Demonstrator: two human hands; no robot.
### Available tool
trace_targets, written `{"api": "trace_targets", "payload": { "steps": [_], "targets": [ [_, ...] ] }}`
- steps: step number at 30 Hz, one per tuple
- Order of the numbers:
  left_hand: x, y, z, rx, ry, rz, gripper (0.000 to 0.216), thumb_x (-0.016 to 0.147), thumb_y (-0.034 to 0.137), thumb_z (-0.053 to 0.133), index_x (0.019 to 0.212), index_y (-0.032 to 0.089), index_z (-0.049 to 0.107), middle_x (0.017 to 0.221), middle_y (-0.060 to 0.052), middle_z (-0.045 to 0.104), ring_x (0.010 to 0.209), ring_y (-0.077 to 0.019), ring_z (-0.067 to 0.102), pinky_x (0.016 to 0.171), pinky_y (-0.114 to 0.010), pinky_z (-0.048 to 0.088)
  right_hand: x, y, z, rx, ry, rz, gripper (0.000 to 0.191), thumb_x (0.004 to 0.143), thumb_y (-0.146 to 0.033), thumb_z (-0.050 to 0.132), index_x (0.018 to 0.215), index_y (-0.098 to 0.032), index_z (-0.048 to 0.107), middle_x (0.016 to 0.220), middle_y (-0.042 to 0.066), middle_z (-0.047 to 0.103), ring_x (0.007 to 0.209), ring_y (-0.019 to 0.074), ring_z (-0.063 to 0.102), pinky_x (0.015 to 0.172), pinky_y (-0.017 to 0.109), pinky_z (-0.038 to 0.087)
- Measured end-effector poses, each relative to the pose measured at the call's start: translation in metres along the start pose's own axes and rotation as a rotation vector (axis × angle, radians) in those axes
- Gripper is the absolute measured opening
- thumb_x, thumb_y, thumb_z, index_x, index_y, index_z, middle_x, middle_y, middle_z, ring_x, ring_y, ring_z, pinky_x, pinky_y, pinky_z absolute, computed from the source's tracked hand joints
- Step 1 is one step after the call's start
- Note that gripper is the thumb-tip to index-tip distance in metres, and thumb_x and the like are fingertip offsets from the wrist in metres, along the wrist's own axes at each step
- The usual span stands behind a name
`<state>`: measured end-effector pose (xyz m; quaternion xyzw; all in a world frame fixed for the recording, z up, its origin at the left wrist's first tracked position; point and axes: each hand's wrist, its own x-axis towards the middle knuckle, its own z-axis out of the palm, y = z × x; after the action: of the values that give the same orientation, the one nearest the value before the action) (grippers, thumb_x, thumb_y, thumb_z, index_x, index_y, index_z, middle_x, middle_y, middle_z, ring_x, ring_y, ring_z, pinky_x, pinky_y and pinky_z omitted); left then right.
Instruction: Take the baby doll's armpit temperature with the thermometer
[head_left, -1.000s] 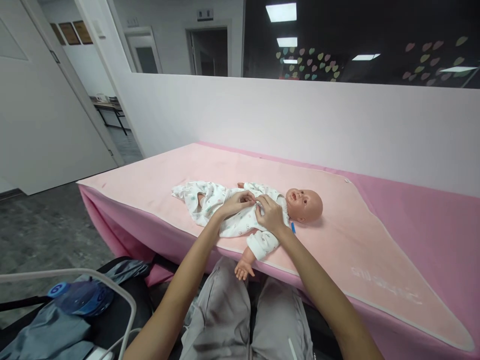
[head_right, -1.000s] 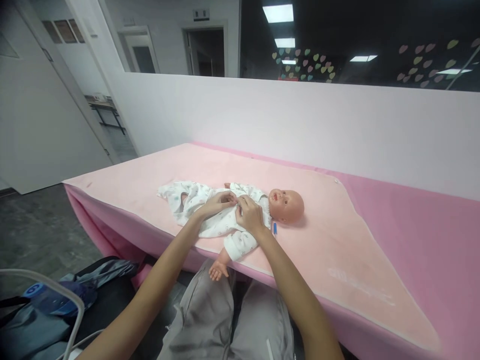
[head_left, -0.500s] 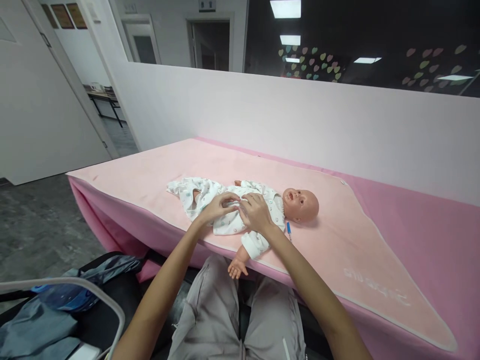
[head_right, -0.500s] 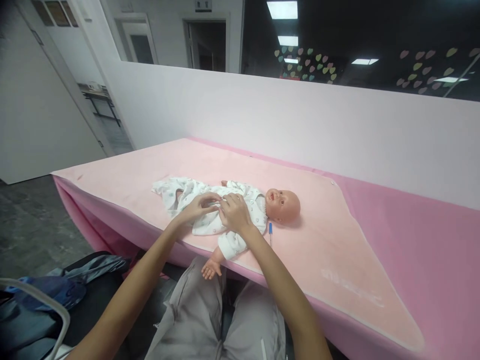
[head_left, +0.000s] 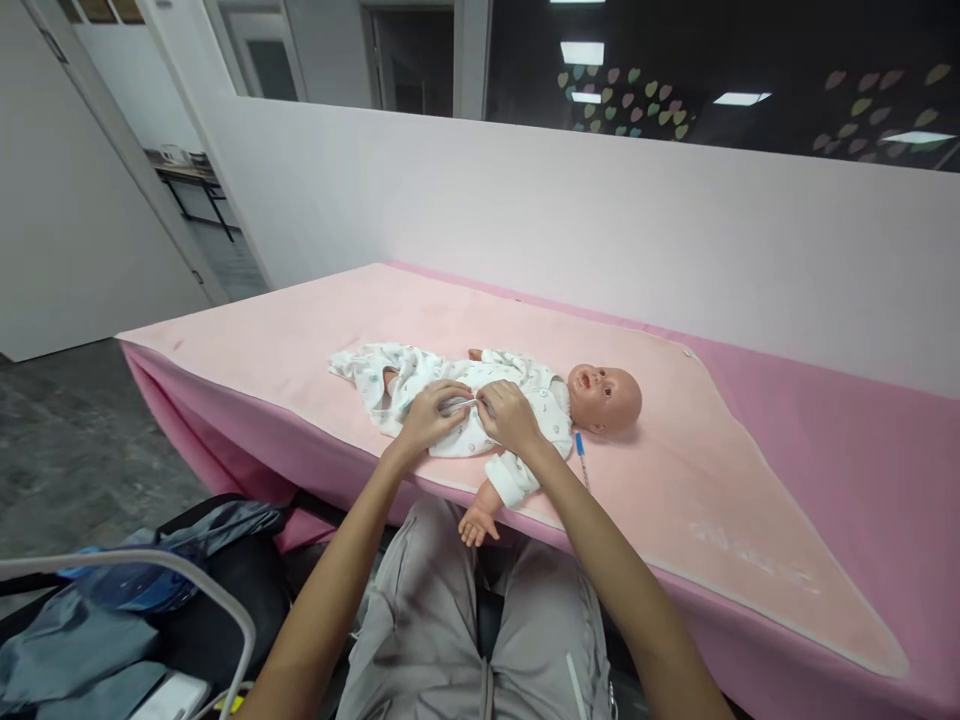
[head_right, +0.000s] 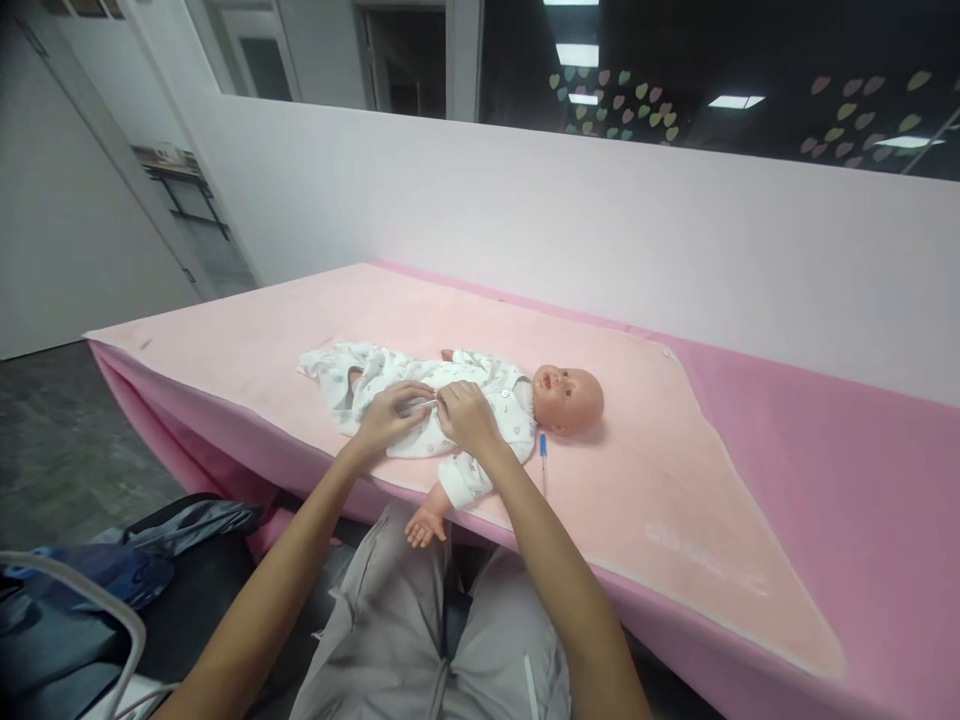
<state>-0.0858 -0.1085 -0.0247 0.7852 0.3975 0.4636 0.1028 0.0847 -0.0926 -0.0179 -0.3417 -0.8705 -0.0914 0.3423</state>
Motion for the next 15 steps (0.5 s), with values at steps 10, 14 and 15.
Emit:
{"api": "trace_targets", "payload": {
  "steps": [10, 14, 15],
  "targets": [
    [0.0009, -0.0012, 0.0035, 0.004, -0.023, -0.026, 0.016, 0.081, 0.02, 0.048, 0.087, 0.019, 0.063, 0.103, -0.005, 0.062, 0.099, -0.0188, 0.056, 0.09, -0.034, 0.041, -0.0005, 0.0002, 0.0013, 0.042, 0.033, -0.001, 0.015, 0.086, -0.018, 0.042, 0.084, -0.017, 0.056, 0.08, 0.006, 0.06, 0.082, 0.0192, 0.051, 0.078, 0.031, 0.039],
    [0.0008, -0.001, 0.002, -0.029, -0.03, -0.039, 0.017, 0.081, 0.021, 0.048, 0.088, 0.018, 0.063, 0.102, -0.006, 0.062, 0.099, -0.0198, 0.056, 0.091, -0.035, 0.041, -0.0008, -0.0007, 0.0001, 0.037, 0.032, 0.0, 0.016, 0.087, -0.019, 0.041, 0.086, -0.017, 0.057, 0.081, 0.006, 0.061, 0.082, 0.0192, 0.052, 0.078, 0.032, 0.039],
    [0.0008, -0.0008, 0.0018, -0.04, -0.034, -0.046, 0.017, 0.081, 0.022, 0.048, 0.09, 0.018, 0.063, 0.103, -0.006, 0.062, 0.099, -0.0201, 0.056, 0.091, -0.035, 0.041, -0.0009, -0.0007, 0.0, 0.034, 0.035, 0.001, 0.017, 0.087, -0.019, 0.041, 0.086, -0.017, 0.057, 0.082, 0.006, 0.061, 0.082, 0.0194, 0.052, 0.078, 0.032, 0.039]
  ]
}}
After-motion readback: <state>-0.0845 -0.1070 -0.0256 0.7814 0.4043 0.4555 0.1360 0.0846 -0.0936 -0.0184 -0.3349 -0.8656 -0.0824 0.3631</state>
